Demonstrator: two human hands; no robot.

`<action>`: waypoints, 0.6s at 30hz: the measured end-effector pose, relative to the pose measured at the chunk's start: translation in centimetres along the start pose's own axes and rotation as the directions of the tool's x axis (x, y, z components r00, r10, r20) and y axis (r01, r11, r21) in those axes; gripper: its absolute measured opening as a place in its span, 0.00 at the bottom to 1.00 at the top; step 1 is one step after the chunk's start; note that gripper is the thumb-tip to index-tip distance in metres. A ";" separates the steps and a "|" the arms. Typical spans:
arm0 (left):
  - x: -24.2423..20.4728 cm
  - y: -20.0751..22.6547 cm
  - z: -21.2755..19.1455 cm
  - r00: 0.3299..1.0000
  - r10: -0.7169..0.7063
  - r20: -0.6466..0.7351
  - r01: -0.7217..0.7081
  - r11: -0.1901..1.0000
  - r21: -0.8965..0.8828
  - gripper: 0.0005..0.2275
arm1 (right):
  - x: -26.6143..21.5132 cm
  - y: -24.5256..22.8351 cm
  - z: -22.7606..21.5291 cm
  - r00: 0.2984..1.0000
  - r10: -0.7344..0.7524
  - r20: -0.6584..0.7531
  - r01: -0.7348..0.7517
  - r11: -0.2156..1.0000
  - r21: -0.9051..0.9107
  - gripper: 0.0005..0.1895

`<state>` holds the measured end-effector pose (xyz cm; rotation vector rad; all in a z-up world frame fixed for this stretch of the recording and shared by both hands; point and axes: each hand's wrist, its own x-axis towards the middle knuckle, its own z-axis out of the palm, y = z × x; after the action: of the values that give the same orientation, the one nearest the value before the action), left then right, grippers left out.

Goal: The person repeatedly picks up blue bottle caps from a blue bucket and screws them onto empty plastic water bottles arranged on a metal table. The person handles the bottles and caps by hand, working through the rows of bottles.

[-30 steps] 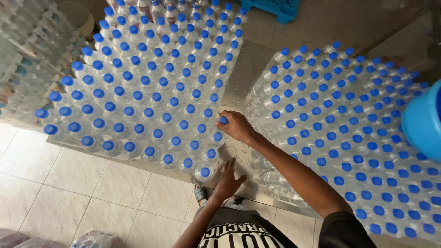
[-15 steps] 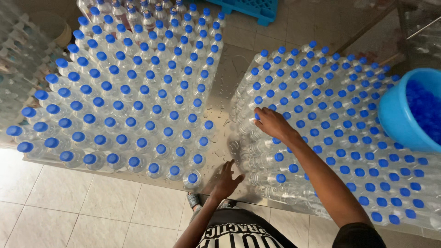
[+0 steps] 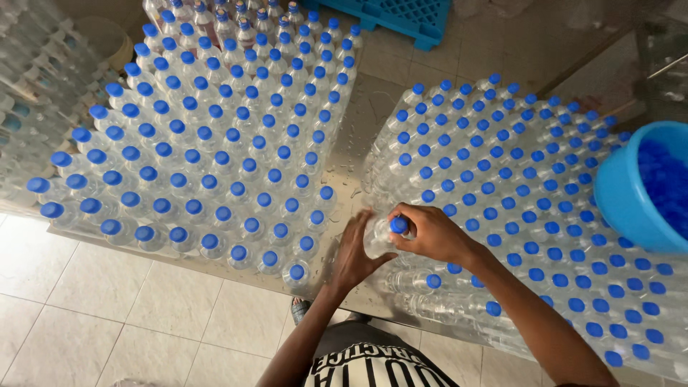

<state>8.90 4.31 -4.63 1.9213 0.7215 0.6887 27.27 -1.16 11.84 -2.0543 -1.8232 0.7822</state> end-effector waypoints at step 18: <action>-1.7 2.9 -0.7 0.962 0.054 0.267 -0.052 0.999 -0.013 0.41 | -6.5 2.6 -2.0 0.997 0.018 0.081 0.006 0.958 -0.286 0.20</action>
<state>7.86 2.39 -2.03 1.9858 0.5000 0.4500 30.15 -7.68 13.42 -2.2315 -2.0826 0.6446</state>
